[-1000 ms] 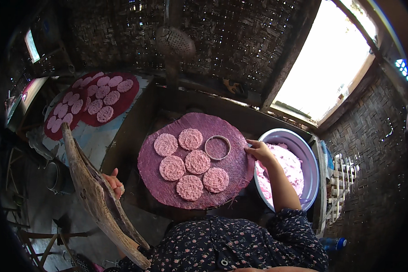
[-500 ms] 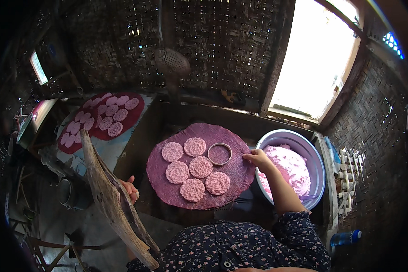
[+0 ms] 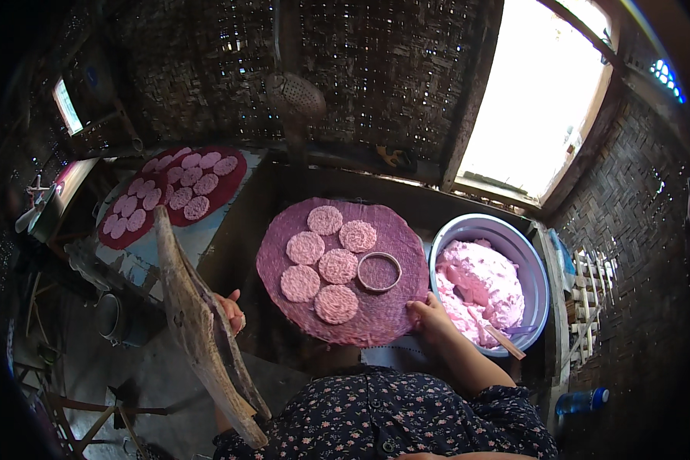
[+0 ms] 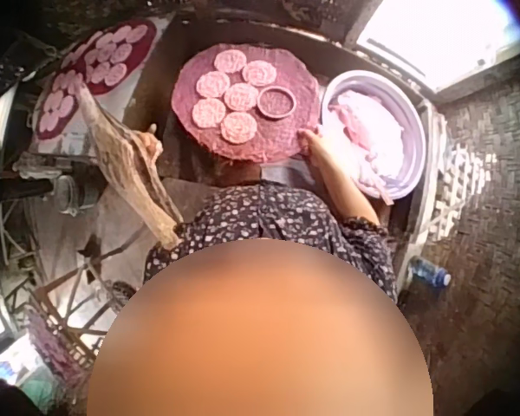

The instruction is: The person scoops pink dough from a basin, places it into a wooden press, and uses a lever to extrude the dough into circular shapes onto a mat. The person repeats this process to form multiple dough pieces.

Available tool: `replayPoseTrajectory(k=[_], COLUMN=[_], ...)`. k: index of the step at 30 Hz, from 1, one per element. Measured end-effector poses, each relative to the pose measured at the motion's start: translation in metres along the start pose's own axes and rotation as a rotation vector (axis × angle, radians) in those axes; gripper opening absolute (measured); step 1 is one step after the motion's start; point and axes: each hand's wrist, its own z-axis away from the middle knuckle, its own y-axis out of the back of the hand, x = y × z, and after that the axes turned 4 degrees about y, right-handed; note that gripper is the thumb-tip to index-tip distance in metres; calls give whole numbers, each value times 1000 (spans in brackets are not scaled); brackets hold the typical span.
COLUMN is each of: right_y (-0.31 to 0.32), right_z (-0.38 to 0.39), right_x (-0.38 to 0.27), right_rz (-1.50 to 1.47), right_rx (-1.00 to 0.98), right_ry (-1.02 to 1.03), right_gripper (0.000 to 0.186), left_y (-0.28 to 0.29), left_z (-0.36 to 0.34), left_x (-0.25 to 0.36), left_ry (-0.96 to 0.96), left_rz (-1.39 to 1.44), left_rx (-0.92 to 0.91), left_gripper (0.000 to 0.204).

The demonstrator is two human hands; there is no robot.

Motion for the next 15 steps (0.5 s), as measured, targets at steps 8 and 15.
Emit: replayPoseTrajectory(k=[8, 15], right_y=[-11, -13], right_z=[36, 72], right_x=[2, -53], right_rz=[-54, 273], right_rx=[-60, -109], right_ry=[-140, 427], right_gripper=[52, 50], left_y=[-8, -49], left_z=[-35, -73], left_x=[-29, -67], left_ry=[198, 277], left_rz=[76, -437], left_rx=[-146, 36], left_gripper=[45, 51])
